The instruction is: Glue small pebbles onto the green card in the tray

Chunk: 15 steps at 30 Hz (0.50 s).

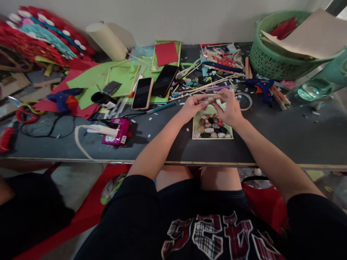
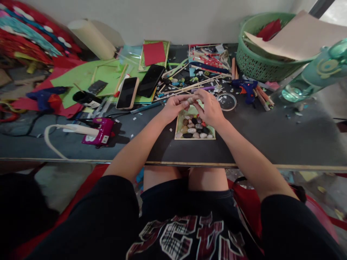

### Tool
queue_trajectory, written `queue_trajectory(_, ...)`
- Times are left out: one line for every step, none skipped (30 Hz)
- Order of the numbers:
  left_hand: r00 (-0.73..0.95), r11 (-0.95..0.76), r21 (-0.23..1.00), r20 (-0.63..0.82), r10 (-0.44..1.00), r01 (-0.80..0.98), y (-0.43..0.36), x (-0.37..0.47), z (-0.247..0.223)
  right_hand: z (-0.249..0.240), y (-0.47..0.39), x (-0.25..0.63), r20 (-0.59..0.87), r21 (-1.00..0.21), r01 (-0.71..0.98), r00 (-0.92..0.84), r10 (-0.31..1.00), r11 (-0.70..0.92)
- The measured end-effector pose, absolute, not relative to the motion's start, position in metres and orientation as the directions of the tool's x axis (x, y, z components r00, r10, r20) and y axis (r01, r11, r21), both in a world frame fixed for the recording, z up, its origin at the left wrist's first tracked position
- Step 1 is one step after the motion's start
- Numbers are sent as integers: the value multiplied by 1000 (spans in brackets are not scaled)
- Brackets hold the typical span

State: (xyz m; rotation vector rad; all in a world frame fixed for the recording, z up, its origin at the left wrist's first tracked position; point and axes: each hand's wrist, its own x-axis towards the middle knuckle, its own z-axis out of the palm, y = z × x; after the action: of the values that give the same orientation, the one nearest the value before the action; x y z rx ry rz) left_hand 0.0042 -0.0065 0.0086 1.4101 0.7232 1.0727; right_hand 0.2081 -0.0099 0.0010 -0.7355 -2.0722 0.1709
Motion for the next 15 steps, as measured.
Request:
queue_trajectory(389, -145, 976, 198, 900, -161, -6, 5, 9, 0, -10, 208, 728, -376, 438, -406, 553, 817)
queue_trajectory(389, -143, 975, 200, 899, -170, -6, 5, 9, 0, -10, 207, 741, -364, 438, -399, 541, 822)
queue_trajectory(390, -141, 973, 203, 898, -180, -6, 5, 9, -2, -9, 207, 754, -353, 436, -392, 528, 828)
queue_trajectory(390, -139, 972, 205, 897, -190, -6, 5, 9, -3, -9, 207, 763, -343, 434, -388, 516, 833)
queue_trajectory(391, -137, 971, 206, 897, -197, -6, 5, 8, -4, -8, 206, 767, -340, 431, -387, 511, 836)
queue_trajectory(392, -136, 971, 205, 897, -197, -5, 5, 8, -5, -8, 206, 766, -342, 428, -388, 512, 837)
queue_trajectory(393, -135, 972, 202, 897, -192, -5, 5, 8, -5, -8, 206, 764, -345, 427, -390, 515, 836)
queue_trajectory(393, -137, 973, 200, 897, -184, -5, 5, 7, -6, -7, 206, 763, -345, 427, -392, 515, 836)
queue_trajectory(392, -140, 974, 200, 898, -176, -5, 4, 7, -6, -7, 206, 765, -341, 429, -391, 512, 837)
queue_trajectory(392, -144, 975, 202, 898, -171, -5, 4, 7, -6, -7, 205, 771, -331, 431, -388, 504, 839)
queue_trajectory(393, -148, 974, 205, 896, -171, -5, 4, 7, -6, -7, 205, 779, -320, 432, -386, 493, 843)
queue_trajectory(394, -149, 973, 209, 895, -177, -5, 5, 6, -6, -7, 205, 786, -309, 430, -386, 482, 848)
queue_trajectory(396, -147, 972, 210, 894, -184, -5, 5, 6, -5, -8, 205, 791, -303, 426, -386, 474, 853)
queue_trajectory(396, -141, 971, 208, 894, -192, -5, 5, 5, -5, -8, 205, 793, -301, 422, -387, 470, 855)
queue_trajectory(395, -134, 971, 204, 896, -199, -4, 5, 5, -5, -8, 205, 794, -300, 418, -389, 467, 857)
